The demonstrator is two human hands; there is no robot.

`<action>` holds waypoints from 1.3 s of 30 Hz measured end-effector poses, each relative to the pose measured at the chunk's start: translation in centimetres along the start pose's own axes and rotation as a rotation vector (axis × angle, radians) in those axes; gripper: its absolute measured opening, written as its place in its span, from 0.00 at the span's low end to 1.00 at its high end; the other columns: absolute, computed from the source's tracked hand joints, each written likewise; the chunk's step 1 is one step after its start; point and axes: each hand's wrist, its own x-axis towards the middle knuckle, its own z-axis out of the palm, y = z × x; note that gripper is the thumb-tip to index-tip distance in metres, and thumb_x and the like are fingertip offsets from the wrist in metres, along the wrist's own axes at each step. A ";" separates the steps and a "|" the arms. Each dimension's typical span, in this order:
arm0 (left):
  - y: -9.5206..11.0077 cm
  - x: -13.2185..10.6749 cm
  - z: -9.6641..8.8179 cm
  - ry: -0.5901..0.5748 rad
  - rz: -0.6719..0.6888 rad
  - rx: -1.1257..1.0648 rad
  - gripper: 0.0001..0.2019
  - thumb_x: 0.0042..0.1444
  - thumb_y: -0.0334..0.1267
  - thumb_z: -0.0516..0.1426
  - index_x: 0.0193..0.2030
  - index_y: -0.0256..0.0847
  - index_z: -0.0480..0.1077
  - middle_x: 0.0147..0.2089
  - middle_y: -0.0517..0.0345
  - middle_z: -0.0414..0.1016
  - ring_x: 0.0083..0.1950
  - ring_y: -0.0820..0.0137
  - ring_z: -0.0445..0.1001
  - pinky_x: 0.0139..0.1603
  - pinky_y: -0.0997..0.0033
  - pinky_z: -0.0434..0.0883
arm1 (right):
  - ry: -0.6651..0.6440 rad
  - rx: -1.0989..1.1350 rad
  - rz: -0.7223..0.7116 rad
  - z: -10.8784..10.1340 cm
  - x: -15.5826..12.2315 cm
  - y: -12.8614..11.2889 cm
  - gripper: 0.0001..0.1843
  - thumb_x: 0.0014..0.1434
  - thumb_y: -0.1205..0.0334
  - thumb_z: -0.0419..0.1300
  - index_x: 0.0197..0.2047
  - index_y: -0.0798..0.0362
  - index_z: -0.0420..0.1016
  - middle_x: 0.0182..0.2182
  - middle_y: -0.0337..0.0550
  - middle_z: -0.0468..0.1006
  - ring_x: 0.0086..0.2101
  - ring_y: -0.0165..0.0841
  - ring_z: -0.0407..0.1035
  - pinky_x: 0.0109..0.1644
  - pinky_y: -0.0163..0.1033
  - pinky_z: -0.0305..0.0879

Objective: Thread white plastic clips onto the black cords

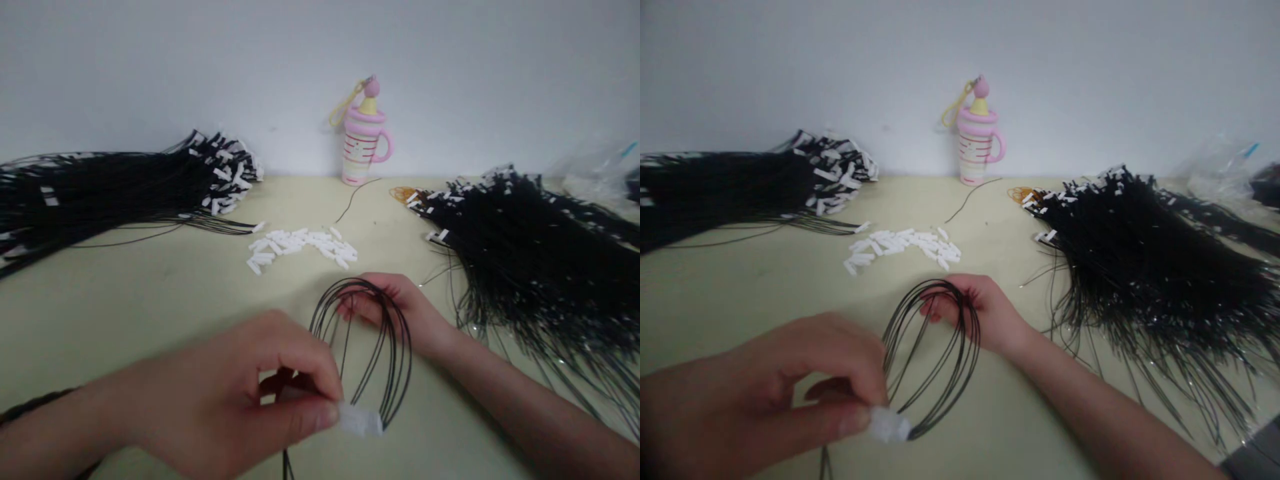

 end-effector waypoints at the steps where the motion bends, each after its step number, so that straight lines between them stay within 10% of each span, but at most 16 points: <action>1: -0.2 0.1 0.2 -0.080 0.053 0.096 0.06 0.51 0.37 0.56 0.27 0.41 0.73 0.24 0.59 0.71 0.23 0.76 0.65 0.22 0.79 0.61 | 0.032 0.040 0.005 -0.3 0.1 0.0 0.08 0.55 0.64 0.57 0.39 0.56 0.71 0.31 0.43 0.76 0.32 0.30 0.70 0.38 0.35 0.66; 7: -3.1 2.1 0.4 -0.153 -0.119 0.060 0.10 0.57 0.40 0.51 0.30 0.38 0.69 0.23 0.63 0.65 0.24 0.77 0.61 0.23 0.80 0.58 | 0.475 -0.353 -0.172 -1.1 -0.5 -0.7 0.19 0.56 0.67 0.53 0.52 0.53 0.59 0.37 0.44 0.73 0.37 0.30 0.67 0.39 0.36 0.63; 10: -3.9 2.9 0.4 -0.039 -0.212 -0.102 0.11 0.57 0.40 0.51 0.29 0.36 0.67 0.24 0.63 0.65 0.25 0.78 0.62 0.24 0.81 0.59 | 0.320 -0.599 -0.311 0.8 -1.7 -2.0 0.03 0.55 0.67 0.55 0.35 0.54 0.65 0.25 0.36 0.69 0.25 0.24 0.62 0.29 0.30 0.58; 15: -3.8 3.1 0.7 0.131 -0.328 -0.249 0.11 0.56 0.42 0.53 0.27 0.37 0.66 0.20 0.67 0.61 0.17 0.82 0.53 0.16 0.83 0.52 | -0.104 -0.661 -0.197 4.7 -2.6 -2.2 0.12 0.58 0.64 0.53 0.24 0.56 0.60 0.20 0.34 0.63 0.23 0.22 0.57 0.27 0.29 0.53; 39: -4.3 3.4 0.7 0.209 -0.406 -0.549 0.09 0.55 0.41 0.54 0.29 0.36 0.66 0.23 0.64 0.67 0.15 0.86 0.53 0.12 0.87 0.49 | -0.213 -0.148 0.281 2.3 -1.8 -2.2 0.09 0.56 0.63 0.55 0.29 0.59 0.70 0.21 0.37 0.69 0.21 0.22 0.56 0.23 0.28 0.52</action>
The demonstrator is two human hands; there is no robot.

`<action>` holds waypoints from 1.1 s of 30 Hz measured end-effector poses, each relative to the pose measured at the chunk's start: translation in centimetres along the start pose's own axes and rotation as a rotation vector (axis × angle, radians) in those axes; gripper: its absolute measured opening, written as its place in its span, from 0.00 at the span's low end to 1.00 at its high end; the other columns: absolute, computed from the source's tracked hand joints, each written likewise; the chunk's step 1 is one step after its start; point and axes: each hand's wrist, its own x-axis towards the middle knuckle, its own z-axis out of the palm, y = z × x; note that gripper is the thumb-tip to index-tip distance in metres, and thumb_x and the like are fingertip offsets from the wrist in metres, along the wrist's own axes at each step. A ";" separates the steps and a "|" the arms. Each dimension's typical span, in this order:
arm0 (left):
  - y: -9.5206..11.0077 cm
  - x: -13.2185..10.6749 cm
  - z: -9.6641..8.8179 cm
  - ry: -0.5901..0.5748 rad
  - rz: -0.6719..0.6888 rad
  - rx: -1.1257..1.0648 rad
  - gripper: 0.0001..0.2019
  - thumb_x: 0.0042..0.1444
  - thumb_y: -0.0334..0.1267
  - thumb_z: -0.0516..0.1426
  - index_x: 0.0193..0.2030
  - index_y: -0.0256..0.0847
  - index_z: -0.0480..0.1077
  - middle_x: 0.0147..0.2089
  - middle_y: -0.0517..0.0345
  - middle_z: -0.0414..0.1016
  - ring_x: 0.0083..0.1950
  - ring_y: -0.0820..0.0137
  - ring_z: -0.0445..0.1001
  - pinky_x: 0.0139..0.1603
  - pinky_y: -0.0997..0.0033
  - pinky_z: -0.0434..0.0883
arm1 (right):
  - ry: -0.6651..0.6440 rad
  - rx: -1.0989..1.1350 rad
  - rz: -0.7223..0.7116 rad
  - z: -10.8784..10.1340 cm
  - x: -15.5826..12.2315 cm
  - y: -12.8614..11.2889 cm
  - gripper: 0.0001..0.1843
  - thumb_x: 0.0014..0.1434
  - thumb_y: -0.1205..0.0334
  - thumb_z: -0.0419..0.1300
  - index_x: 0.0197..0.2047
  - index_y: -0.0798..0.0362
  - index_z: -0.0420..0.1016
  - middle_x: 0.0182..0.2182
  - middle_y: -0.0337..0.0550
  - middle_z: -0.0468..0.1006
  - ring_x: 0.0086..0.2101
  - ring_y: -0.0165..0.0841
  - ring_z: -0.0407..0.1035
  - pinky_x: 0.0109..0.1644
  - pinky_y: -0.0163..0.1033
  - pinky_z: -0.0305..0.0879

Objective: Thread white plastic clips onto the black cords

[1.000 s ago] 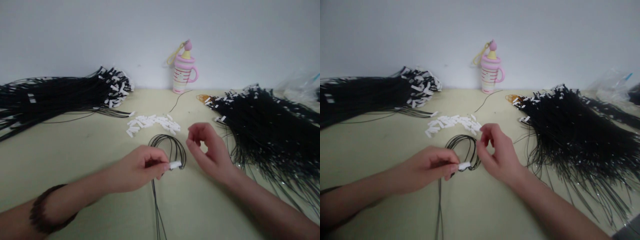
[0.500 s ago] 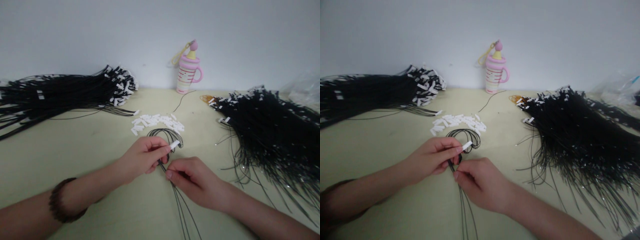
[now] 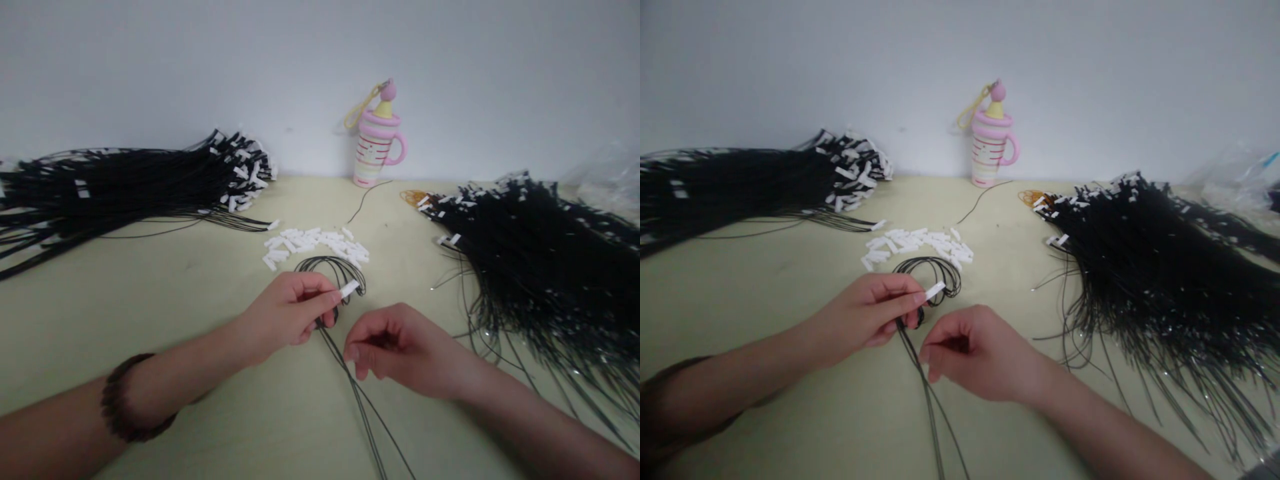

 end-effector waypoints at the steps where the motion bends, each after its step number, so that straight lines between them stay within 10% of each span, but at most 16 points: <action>1: 0.0 0.0 0.0 0.002 0.003 0.002 0.09 0.55 0.41 0.54 0.29 0.36 0.66 0.23 0.64 0.67 0.15 0.86 0.53 0.12 0.87 0.49 | 0.021 -0.009 -0.022 0.4 0.1 0.1 0.09 0.56 0.63 0.55 0.28 0.59 0.69 0.20 0.35 0.67 0.21 0.21 0.55 0.23 0.28 0.50; 7: 0.1 -0.2 0.0 0.007 0.007 0.035 0.10 0.54 0.41 0.55 0.27 0.37 0.66 0.21 0.65 0.64 0.15 0.85 0.54 0.12 0.86 0.50 | 0.112 -0.075 -0.151 1.8 0.5 0.5 0.11 0.57 0.65 0.53 0.24 0.57 0.64 0.18 0.31 0.56 0.21 0.21 0.49 0.22 0.29 0.45; 18: 0.3 -0.3 0.1 0.013 -0.014 0.032 0.10 0.54 0.41 0.55 0.27 0.37 0.66 0.21 0.65 0.64 0.15 0.84 0.53 0.13 0.84 0.50 | 0.020 0.082 -0.100 0.4 0.1 0.0 0.13 0.59 0.61 0.52 0.25 0.57 0.64 0.20 0.35 0.64 0.21 0.21 0.54 0.22 0.28 0.50; 22: 0.6 -0.3 0.1 0.047 -0.053 -0.008 0.10 0.53 0.40 0.55 0.27 0.36 0.65 0.22 0.64 0.64 0.16 0.84 0.52 0.13 0.84 0.47 | -0.167 0.467 0.029 -2.1 -1.1 -1.1 0.17 0.52 0.62 0.60 0.46 0.53 0.67 0.22 0.33 0.71 0.13 0.18 0.52 0.14 0.26 0.45; 29: 0.7 0.0 -0.5 0.040 -0.097 -0.094 0.08 0.52 0.39 0.57 0.30 0.35 0.67 0.24 0.61 0.66 0.17 0.85 0.51 0.14 0.86 0.45 | 0.630 0.538 -0.298 -7.7 -3.1 -2.4 0.08 0.53 0.61 0.48 0.28 0.50 0.67 0.19 0.33 0.61 0.16 0.19 0.43 0.18 0.31 0.39; 33: 0.7 0.1 -0.6 0.053 -0.106 -0.104 0.08 0.52 0.39 0.57 0.30 0.35 0.67 0.24 0.61 0.66 0.17 0.85 0.51 0.14 0.86 0.45 | 0.752 0.518 -0.379 -8.7 -3.2 -2.5 0.12 0.57 0.59 0.45 0.29 0.48 0.68 0.23 0.37 0.62 0.18 0.23 0.46 0.20 0.33 0.38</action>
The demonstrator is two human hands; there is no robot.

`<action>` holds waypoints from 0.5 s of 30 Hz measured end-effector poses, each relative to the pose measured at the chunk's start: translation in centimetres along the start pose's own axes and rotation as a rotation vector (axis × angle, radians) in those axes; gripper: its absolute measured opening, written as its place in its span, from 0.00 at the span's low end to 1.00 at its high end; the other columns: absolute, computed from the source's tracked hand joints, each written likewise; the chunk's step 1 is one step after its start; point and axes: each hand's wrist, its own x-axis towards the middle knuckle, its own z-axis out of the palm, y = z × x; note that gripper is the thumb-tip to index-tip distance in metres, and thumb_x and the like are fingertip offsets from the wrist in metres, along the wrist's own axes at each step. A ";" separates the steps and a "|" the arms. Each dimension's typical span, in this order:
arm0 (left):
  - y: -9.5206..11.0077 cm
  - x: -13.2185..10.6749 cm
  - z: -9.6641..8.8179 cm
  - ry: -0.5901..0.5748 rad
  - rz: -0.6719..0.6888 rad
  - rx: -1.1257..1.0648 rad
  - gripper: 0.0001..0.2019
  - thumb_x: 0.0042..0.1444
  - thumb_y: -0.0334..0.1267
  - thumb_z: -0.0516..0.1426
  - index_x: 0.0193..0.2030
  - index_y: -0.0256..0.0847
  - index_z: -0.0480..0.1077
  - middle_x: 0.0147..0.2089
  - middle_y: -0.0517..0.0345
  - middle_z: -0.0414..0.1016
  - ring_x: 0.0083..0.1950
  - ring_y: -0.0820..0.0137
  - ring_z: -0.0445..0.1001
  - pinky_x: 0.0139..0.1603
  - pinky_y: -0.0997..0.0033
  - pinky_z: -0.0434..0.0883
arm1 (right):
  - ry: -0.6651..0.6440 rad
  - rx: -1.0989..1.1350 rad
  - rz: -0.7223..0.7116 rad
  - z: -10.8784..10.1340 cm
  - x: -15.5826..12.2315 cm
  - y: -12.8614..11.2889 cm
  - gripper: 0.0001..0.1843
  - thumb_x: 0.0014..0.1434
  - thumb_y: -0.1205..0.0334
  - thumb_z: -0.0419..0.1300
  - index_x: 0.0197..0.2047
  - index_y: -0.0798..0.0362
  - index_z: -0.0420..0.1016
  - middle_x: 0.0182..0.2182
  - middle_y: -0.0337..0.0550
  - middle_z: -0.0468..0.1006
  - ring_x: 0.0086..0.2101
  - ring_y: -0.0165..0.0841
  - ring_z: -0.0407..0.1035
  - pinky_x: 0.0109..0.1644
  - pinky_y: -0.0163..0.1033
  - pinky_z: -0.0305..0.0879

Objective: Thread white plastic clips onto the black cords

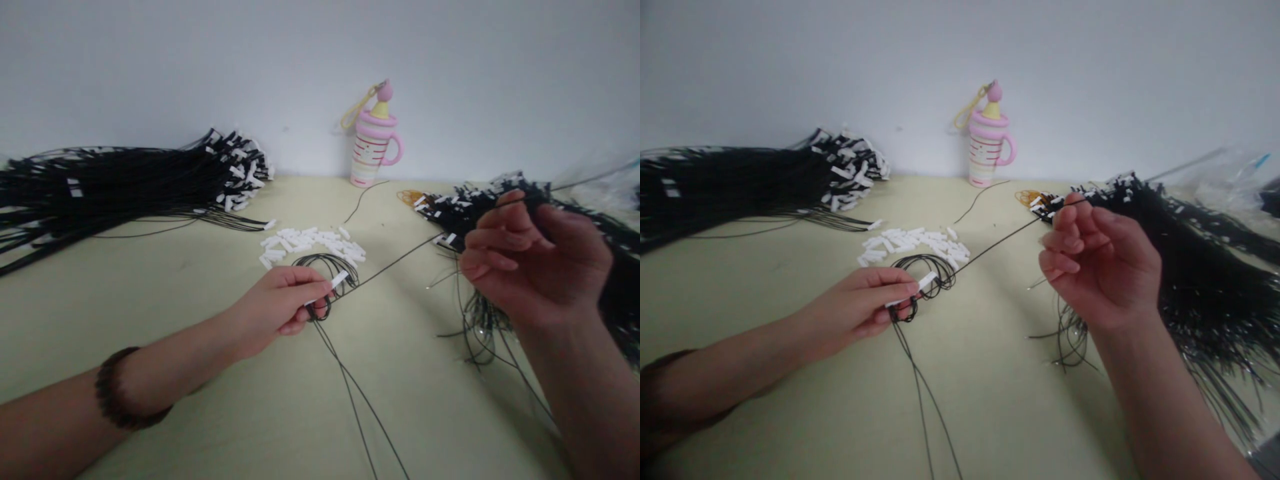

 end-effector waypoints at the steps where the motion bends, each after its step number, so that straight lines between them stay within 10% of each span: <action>1: 0.0 0.0 0.0 0.003 0.001 -0.004 0.08 0.52 0.39 0.57 0.30 0.35 0.67 0.24 0.61 0.66 0.17 0.85 0.52 0.14 0.86 0.45 | 0.005 0.026 -0.001 0.1 0.1 0.0 0.12 0.58 0.58 0.46 0.29 0.48 0.69 0.23 0.37 0.62 0.18 0.23 0.47 0.19 0.33 0.39; 15: 0.0 0.1 0.0 0.018 -0.005 -0.042 0.08 0.51 0.39 0.58 0.29 0.36 0.68 0.23 0.62 0.66 0.16 0.86 0.50 0.13 0.86 0.45 | 0.242 -0.169 -0.153 -0.5 1.5 1.5 0.08 0.56 0.65 0.56 0.26 0.54 0.73 0.15 0.32 0.59 0.15 0.18 0.48 0.18 0.33 0.42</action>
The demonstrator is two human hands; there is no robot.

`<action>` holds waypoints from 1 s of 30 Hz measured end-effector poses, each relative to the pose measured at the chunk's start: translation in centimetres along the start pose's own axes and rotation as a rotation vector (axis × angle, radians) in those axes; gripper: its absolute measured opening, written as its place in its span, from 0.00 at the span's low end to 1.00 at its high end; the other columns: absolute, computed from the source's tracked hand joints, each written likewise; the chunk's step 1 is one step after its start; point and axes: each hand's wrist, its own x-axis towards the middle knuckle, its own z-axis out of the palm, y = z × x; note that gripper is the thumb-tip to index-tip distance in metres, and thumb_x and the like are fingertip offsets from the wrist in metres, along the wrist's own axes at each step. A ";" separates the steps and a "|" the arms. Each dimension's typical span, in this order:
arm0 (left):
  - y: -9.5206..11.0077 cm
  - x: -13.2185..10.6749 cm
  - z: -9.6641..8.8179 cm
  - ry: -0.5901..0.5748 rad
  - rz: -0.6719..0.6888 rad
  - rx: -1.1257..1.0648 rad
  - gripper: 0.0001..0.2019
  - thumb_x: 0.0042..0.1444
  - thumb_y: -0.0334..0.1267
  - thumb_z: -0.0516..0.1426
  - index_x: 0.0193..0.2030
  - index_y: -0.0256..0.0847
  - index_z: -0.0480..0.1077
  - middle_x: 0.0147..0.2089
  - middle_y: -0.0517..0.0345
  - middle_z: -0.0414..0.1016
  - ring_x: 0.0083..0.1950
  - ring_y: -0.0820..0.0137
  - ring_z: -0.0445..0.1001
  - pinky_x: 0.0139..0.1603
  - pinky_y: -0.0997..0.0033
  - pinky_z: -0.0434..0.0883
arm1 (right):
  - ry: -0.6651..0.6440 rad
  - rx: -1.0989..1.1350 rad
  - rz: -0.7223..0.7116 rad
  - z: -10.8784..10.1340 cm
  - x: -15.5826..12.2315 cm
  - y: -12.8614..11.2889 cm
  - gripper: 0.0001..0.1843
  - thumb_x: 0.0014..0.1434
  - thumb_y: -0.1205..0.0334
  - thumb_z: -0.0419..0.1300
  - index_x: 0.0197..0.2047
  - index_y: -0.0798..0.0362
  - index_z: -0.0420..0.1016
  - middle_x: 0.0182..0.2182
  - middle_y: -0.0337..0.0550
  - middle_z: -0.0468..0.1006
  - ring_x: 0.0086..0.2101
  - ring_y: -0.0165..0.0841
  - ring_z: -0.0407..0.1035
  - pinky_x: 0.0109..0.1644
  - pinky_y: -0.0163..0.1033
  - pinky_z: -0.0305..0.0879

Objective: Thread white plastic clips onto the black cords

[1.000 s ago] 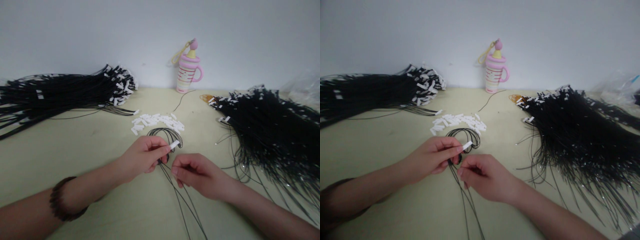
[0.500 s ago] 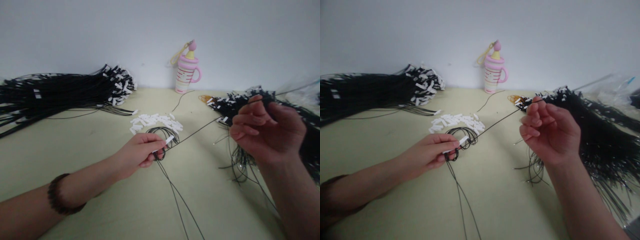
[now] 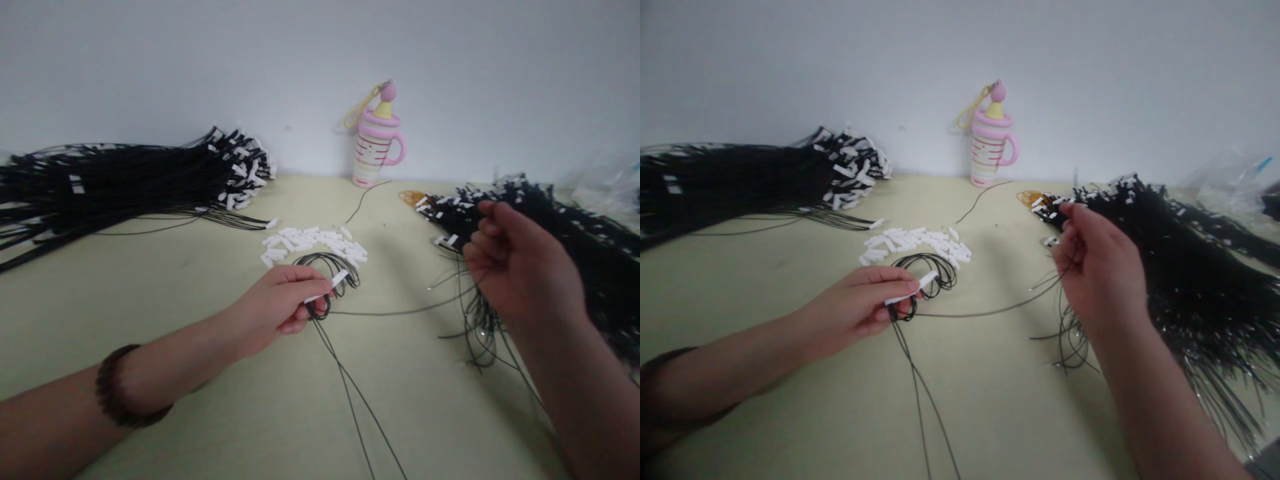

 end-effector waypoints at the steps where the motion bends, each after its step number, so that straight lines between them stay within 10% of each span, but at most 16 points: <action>1: 0.0 0.0 0.0 -0.003 0.004 -0.005 0.08 0.51 0.39 0.57 0.28 0.36 0.69 0.23 0.62 0.66 0.16 0.86 0.50 0.13 0.86 0.45 | 0.007 -0.060 -0.035 0.8 -0.9 0.7 0.05 0.54 0.65 0.58 0.29 0.54 0.74 0.16 0.33 0.61 0.16 0.20 0.52 0.19 0.32 0.45; 9: -0.3 0.1 -0.1 -0.008 0.035 -0.064 0.08 0.50 0.39 0.58 0.26 0.36 0.67 0.22 0.62 0.66 0.17 0.84 0.52 0.13 0.86 0.46 | -0.545 -0.678 -0.438 5.9 -8.0 3.5 0.07 0.53 0.69 0.54 0.24 0.57 0.69 0.19 0.36 0.66 0.21 0.23 0.57 0.24 0.30 0.52; 30: -0.2 0.2 -0.1 -0.005 0.038 -0.100 0.09 0.52 0.39 0.58 0.26 0.36 0.67 0.22 0.62 0.66 0.17 0.84 0.52 0.13 0.87 0.46 | -0.562 -0.662 -0.369 5.7 -8.2 4.3 0.07 0.52 0.72 0.54 0.23 0.57 0.65 0.19 0.34 0.62 0.21 0.21 0.55 0.24 0.28 0.50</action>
